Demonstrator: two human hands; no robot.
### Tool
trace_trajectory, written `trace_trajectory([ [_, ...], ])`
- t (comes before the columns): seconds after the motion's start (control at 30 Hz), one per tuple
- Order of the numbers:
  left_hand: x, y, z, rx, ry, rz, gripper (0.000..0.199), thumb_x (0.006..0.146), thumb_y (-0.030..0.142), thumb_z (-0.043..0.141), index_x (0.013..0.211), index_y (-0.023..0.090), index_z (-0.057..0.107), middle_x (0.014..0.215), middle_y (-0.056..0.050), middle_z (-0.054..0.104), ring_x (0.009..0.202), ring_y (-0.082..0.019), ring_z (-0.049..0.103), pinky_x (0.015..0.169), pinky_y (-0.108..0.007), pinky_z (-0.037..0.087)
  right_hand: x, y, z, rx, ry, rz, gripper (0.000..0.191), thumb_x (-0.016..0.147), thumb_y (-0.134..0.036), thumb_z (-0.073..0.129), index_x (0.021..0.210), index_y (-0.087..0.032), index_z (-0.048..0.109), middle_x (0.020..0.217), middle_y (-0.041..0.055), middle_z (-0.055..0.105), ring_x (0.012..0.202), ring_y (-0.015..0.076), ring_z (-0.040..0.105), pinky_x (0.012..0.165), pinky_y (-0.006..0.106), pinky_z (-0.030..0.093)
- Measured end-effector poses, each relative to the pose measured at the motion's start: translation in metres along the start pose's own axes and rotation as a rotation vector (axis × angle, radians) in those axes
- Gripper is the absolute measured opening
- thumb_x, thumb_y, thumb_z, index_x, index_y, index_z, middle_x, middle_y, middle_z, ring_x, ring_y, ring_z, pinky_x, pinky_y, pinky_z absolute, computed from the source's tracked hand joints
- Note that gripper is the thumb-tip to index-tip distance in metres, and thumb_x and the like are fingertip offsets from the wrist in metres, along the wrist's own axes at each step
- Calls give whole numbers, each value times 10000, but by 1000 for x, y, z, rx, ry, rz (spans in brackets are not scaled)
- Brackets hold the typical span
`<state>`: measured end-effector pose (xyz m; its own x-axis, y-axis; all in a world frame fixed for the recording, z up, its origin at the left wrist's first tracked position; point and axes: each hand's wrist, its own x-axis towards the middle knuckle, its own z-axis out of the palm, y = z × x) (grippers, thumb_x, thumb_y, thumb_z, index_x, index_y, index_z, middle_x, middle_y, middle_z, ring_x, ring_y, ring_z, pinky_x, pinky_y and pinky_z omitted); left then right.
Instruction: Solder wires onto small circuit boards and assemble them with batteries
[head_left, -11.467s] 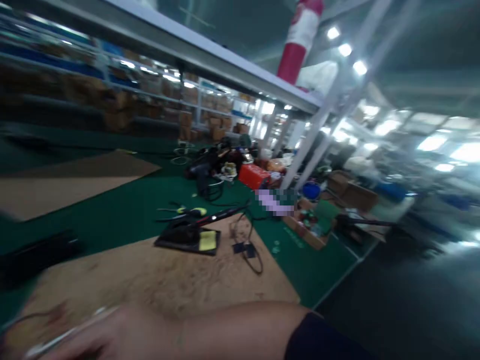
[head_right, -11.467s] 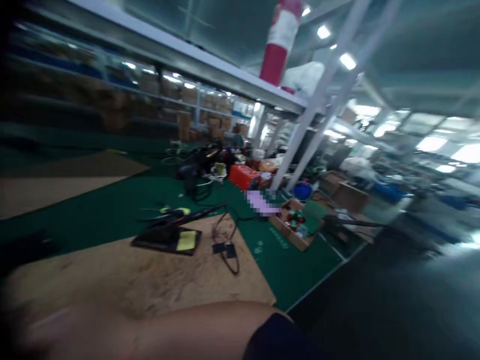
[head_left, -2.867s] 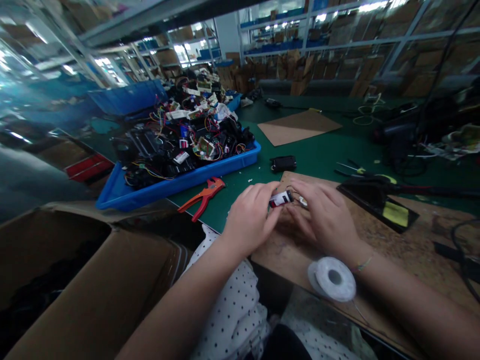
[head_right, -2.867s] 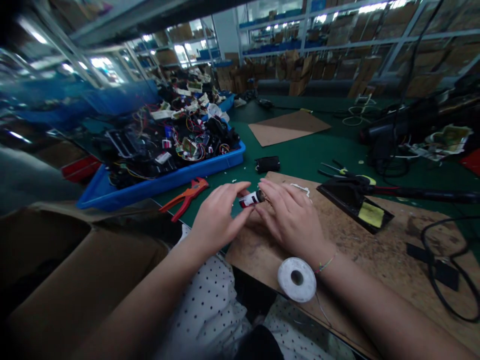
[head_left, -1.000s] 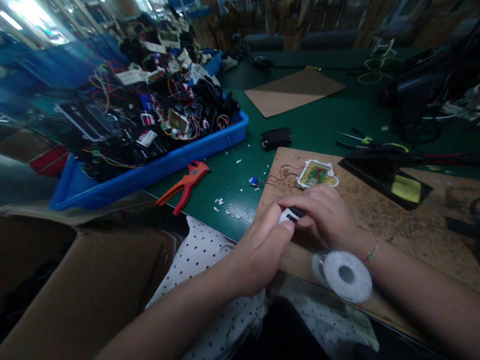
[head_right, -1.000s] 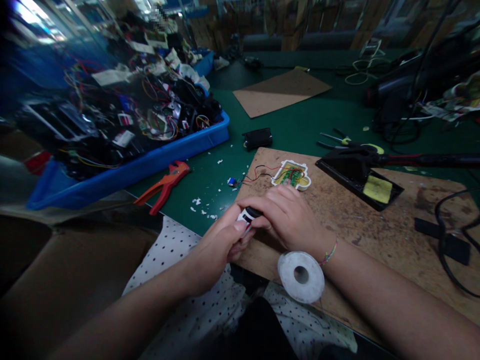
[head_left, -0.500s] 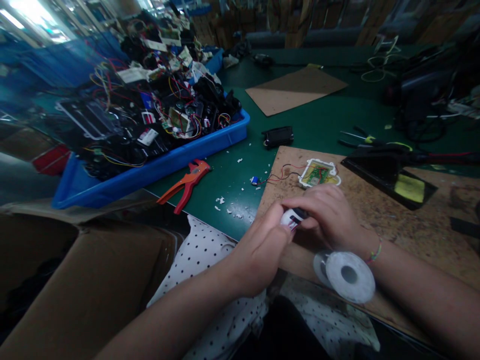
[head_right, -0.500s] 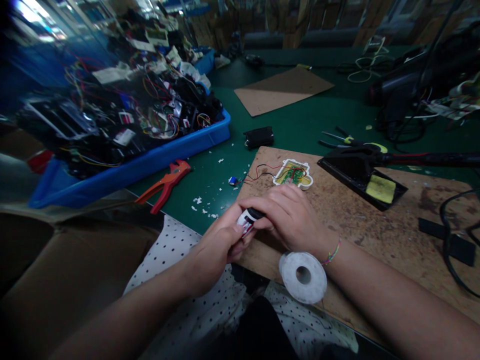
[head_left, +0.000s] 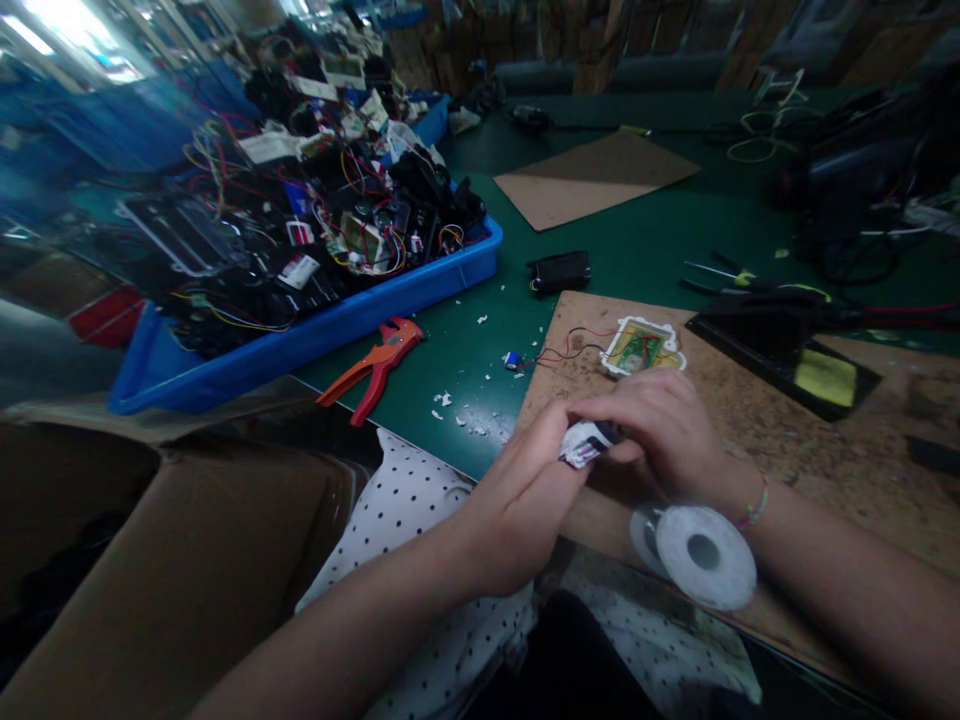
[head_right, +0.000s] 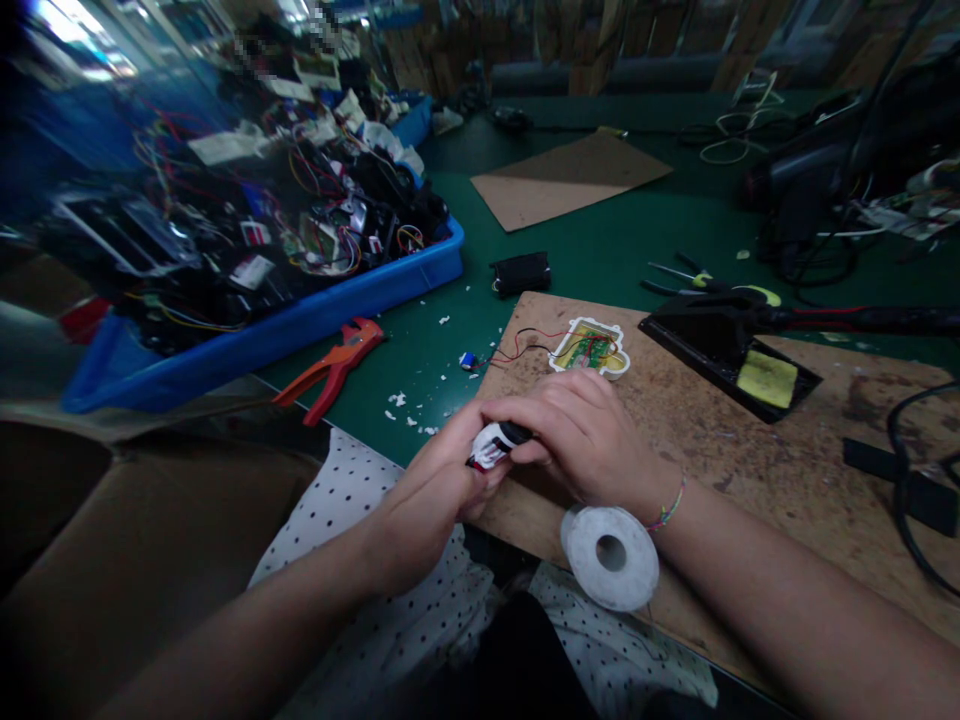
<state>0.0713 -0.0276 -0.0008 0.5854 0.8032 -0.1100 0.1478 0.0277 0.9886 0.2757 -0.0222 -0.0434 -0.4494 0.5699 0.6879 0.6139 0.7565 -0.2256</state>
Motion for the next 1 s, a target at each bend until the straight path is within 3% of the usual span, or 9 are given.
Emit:
trace_trajectory([
  [0.23, 1, -4, 1, -44, 0, -78, 239, 1021, 356, 383, 1029, 175, 540, 815, -19, 526, 757, -156, 456, 620, -285, 333, -2, 1, -1, -10, -19, 7, 442, 1037, -498, 349, 1276, -213, 588, 949, 29, 708, 892, 160, 605, 887, 333, 393],
  [0.53, 0, -4, -2, -43, 2, -38, 148, 953, 234, 392, 967, 189, 533, 913, -44, 543, 801, -174, 448, 608, -289, 307, 0, -1, -1, 10, -31, -40, 417, 1047, -458, 351, 1272, -213, 601, 982, 37, 731, 921, 157, 627, 861, 335, 406],
  [0.67, 0, -5, -2, -67, -5, -58, 168, 945, 207, 385, 998, 195, 544, 876, -30, 531, 784, -168, 443, 614, -291, 308, -2, 0, -1, 30, -9, 4, 435, 1040, -481, 361, 1286, -221, 608, 1008, 46, 739, 944, 171, 637, 884, 352, 407],
  [0.83, 0, -4, -1, -97, 0, -68, 176, 1010, 318, 395, 993, 201, 524, 821, -8, 512, 751, -155, 431, 632, -290, 319, -2, 2, -2, 42, -42, 6, 418, 1040, -483, 363, 1255, -223, 611, 1019, 39, 743, 957, 159, 643, 900, 345, 400],
  [1.0, 0, -4, -4, -86, -18, -110, 156, 913, 198, 392, 989, 195, 528, 795, -14, 498, 687, -152, 388, 582, -293, 266, -2, 1, -2, 56, -55, 36, 441, 1042, -508, 334, 1243, -244, 625, 995, 33, 750, 935, 159, 650, 881, 351, 398],
])
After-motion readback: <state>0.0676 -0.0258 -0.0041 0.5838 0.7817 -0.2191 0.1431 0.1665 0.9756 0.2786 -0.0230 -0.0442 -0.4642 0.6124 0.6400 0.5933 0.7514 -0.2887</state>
